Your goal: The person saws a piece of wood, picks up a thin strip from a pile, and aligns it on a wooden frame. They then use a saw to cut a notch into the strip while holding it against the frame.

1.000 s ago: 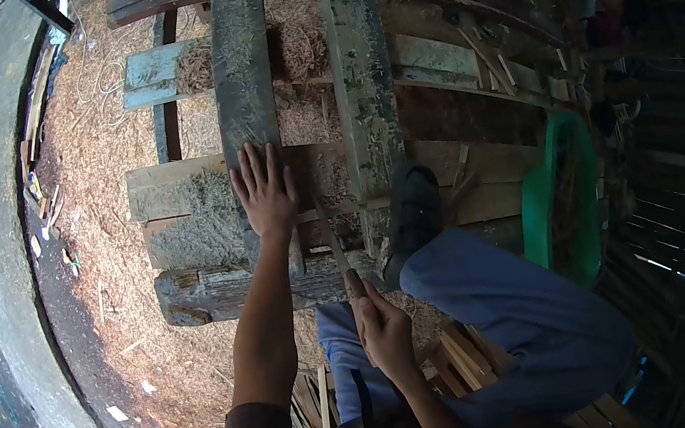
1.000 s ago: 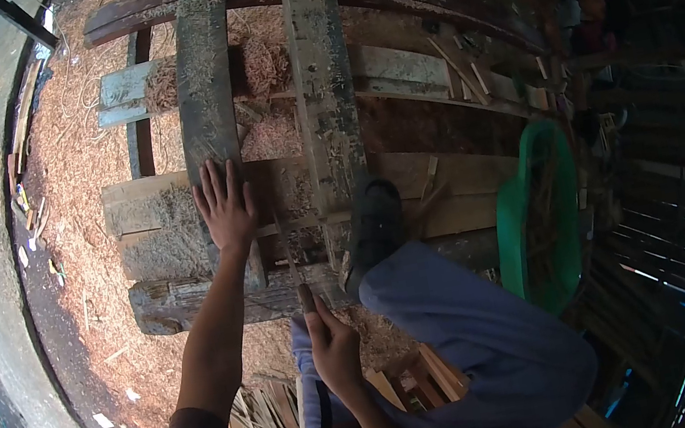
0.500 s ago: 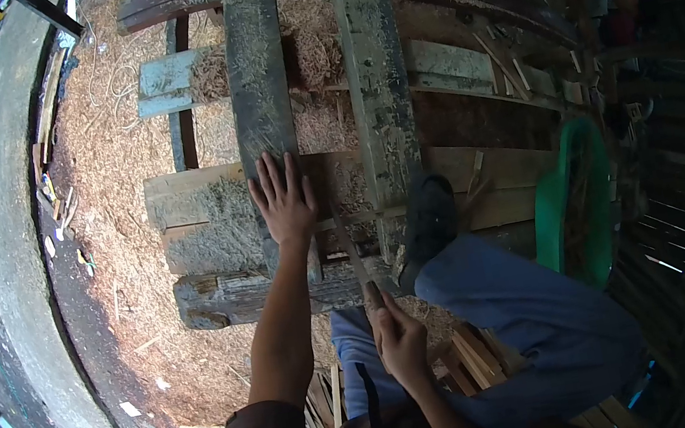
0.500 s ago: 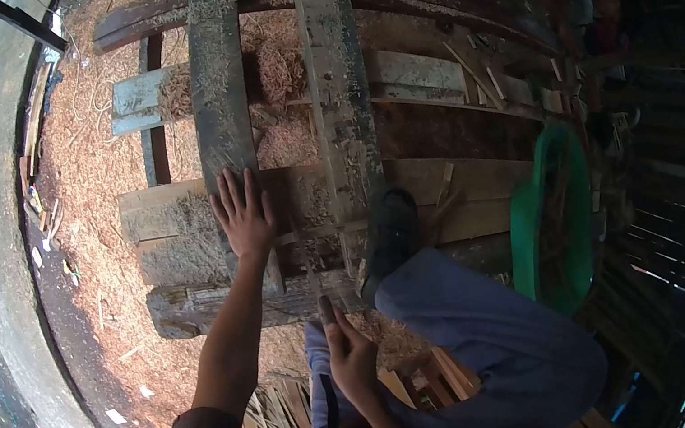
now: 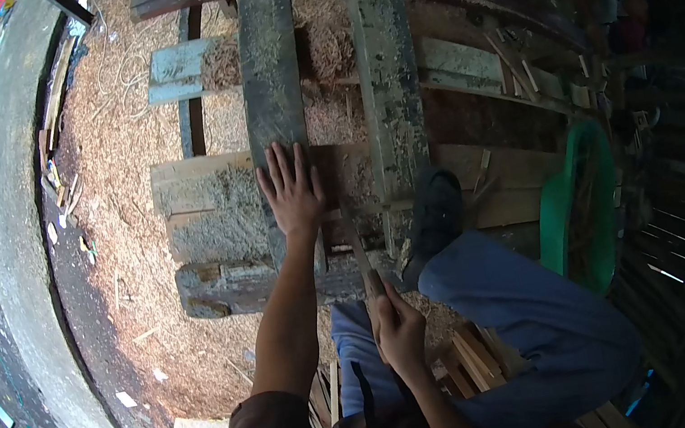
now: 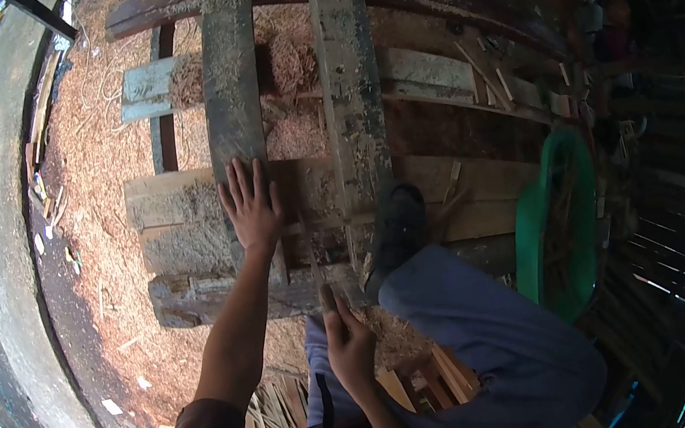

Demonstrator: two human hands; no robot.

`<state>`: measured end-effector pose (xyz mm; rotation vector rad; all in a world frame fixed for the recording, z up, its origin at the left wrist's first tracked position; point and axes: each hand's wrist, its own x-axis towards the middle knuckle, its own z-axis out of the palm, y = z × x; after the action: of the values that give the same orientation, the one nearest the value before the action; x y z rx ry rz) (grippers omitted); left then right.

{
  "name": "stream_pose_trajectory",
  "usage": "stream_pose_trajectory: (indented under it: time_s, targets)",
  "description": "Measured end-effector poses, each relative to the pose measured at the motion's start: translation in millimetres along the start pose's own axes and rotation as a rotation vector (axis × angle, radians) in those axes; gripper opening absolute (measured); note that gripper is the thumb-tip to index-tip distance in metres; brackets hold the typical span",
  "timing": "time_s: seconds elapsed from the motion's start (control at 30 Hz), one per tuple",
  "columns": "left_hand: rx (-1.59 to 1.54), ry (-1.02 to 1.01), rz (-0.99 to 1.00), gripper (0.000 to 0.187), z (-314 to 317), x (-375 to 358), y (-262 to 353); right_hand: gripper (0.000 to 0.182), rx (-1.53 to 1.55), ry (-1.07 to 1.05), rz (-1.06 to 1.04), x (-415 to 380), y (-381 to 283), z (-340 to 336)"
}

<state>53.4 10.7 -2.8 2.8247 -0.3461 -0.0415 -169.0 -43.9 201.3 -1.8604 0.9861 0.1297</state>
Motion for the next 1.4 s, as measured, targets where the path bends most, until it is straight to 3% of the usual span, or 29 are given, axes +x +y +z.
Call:
stream_pose_trajectory:
  time_s: [0.13,0.3,0.37,0.6,0.7,0.77,0.87,1.0,1.07,1.17,1.23,1.3,1.4]
  targets:
    - [-0.003,0.026,0.020,0.061,2,-6,-8,0.042,0.045,-0.044,0.051,-5,9,6]
    - [-0.019,0.053,0.036,0.061,2,-1,-6,0.043,-0.029,-0.030,-0.073,4,14,-4]
    - [-0.007,0.037,0.034,0.061,2,-3,-3,0.045,0.105,-0.054,0.081,2,0,-1]
    - [0.011,-0.001,0.011,0.061,-2,0,-1,0.044,-0.059,-0.033,0.101,6,-24,1]
    - [0.012,0.022,0.020,0.061,1,-2,-3,0.043,0.049,-0.087,0.145,42,-33,-13]
    - [0.004,0.030,0.018,0.061,2,0,-4,0.043,0.024,-0.123,0.085,56,-18,3]
    - [-0.009,0.034,0.015,0.061,1,0,-4,0.042,0.051,0.095,-0.101,46,5,42]
    - [-0.006,0.036,0.025,0.061,2,-2,-4,0.042,-0.005,0.076,-0.082,68,29,54]
    - [-0.004,0.038,0.027,0.061,2,3,-5,0.046,0.018,0.154,-0.227,90,39,67]
    - [-0.018,0.019,0.026,0.061,1,-9,-5,0.045,0.031,0.093,-0.109,68,56,80]
    - [-0.018,0.060,0.036,0.061,-1,2,-7,0.046,0.154,0.135,-0.225,69,59,84]
    - [-0.037,0.054,0.040,0.061,0,1,-6,0.046,0.146,-0.081,0.074,62,52,58]
    - [-0.039,0.050,0.036,0.061,-1,5,-5,0.047,0.012,0.072,-0.379,22,48,27]
